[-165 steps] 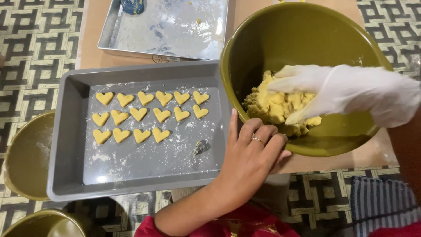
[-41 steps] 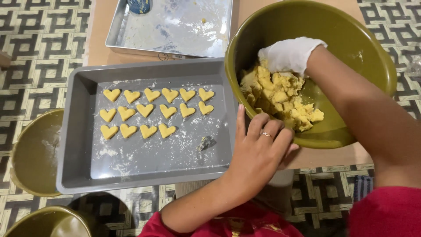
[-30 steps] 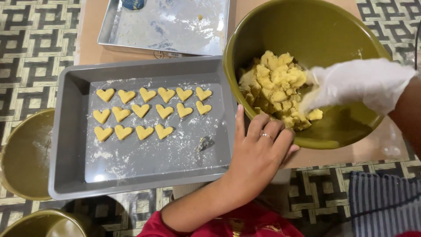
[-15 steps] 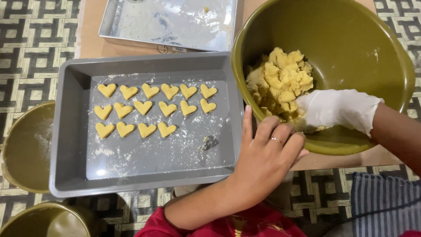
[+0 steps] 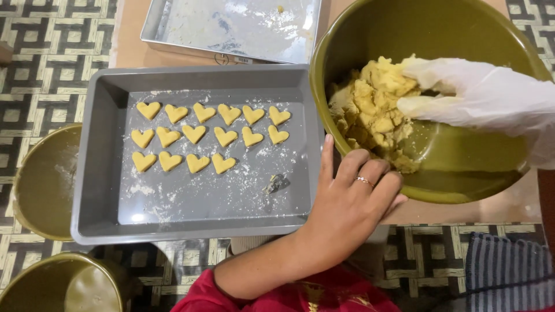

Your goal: Preparing cookie dough by adding flour with a spoon and kneading it by hand.

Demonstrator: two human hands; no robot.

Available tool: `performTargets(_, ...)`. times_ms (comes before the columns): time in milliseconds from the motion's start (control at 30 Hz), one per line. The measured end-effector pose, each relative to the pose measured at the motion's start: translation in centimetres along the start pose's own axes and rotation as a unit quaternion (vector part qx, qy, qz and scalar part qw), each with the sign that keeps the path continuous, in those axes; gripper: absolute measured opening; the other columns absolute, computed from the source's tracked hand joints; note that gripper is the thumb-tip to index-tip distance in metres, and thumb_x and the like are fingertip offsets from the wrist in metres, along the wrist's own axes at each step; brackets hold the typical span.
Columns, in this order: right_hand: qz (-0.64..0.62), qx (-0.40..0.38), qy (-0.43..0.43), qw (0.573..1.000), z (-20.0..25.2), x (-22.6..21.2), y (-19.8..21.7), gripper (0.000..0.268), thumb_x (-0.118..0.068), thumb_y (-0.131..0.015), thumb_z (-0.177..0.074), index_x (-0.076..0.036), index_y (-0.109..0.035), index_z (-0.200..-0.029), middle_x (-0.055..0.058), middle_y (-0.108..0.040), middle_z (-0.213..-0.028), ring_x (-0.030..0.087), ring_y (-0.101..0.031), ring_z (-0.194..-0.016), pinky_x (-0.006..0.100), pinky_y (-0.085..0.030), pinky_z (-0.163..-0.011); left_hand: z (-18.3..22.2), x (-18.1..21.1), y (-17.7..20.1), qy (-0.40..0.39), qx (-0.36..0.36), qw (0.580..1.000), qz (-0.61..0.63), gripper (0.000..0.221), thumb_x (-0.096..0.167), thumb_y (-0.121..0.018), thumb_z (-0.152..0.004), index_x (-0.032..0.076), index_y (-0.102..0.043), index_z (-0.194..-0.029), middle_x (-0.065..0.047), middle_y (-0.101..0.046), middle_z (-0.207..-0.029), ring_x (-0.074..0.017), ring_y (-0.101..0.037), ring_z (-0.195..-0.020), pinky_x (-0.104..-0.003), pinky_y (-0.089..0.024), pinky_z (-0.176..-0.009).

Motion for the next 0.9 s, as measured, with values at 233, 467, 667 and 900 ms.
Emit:
performTargets(233,0.286,-0.071,0.34,0.893,-9.6,6.0,-5.4,0.124,-0.025,-0.088,-0.057,-0.013,-0.022,-0.161,0.022,-0.015,-0.17,0.043,-0.026,-0.147,0.045,-0.033,-0.114,0.0,-0.2,-0.1,0.004,-0.006,1.0,0.004,0.025,0.026,-0.068,-0.098,0.006,-0.06,-0.112,-0.012,-0.056,-0.116,-0.0326,-0.049,-0.117,-0.074,-0.023,-0.12)
performTargets(467,0.347,0.03,0.286,0.893,-7.9,0.8,-5.8,0.075,0.006,-0.079,-0.061,-0.01,-0.05,-0.129,0.016,-0.059,-0.118,0.042,-0.066,-0.099,0.05,-0.063,-0.078,-0.1,-0.3,0.0,-0.005,0.003,1.0,0.008,0.024,0.025,-0.068,-0.098,0.005,-0.06,-0.11,-0.013,-0.057,-0.116,-0.033,-0.05,-0.116,-0.074,-0.025,-0.119)
performTargets(667,-0.076,-0.034,-0.037,0.996,-2.9,-3.7,-4.1,0.05,-0.039,-0.043,-0.103,0.001,-0.071,-0.113,0.015,-0.072,-0.103,0.025,-0.063,-0.083,0.036,-0.05,-0.072,0.2,-0.2,-0.5,0.003,0.019,1.0,0.004,0.024,0.026,-0.069,-0.098,0.007,-0.059,-0.108,-0.011,-0.055,-0.113,-0.0319,-0.049,-0.117,-0.074,-0.024,-0.122)
performTargets(900,0.216,-0.091,0.19,0.953,-3.5,-1.0,-1.9,0.079,-0.011,-0.065,-0.077,-0.022,-0.044,-0.153,0.002,-0.05,-0.156,0.028,-0.053,-0.136,0.041,-0.041,-0.116,0.3,-0.1,-0.2,0.0,0.018,1.0,0.001,0.025,0.025,-0.068,-0.097,0.006,-0.058,-0.109,-0.013,-0.056,-0.116,-0.0331,-0.05,-0.118,-0.074,-0.024,-0.122)
Point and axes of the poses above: each hand's wrist, its own z-axis away from the middle knuckle, its own y-axis out of the back of the hand, x = y × z, the point moved 1 cm from there along -z, towards the middle knuckle
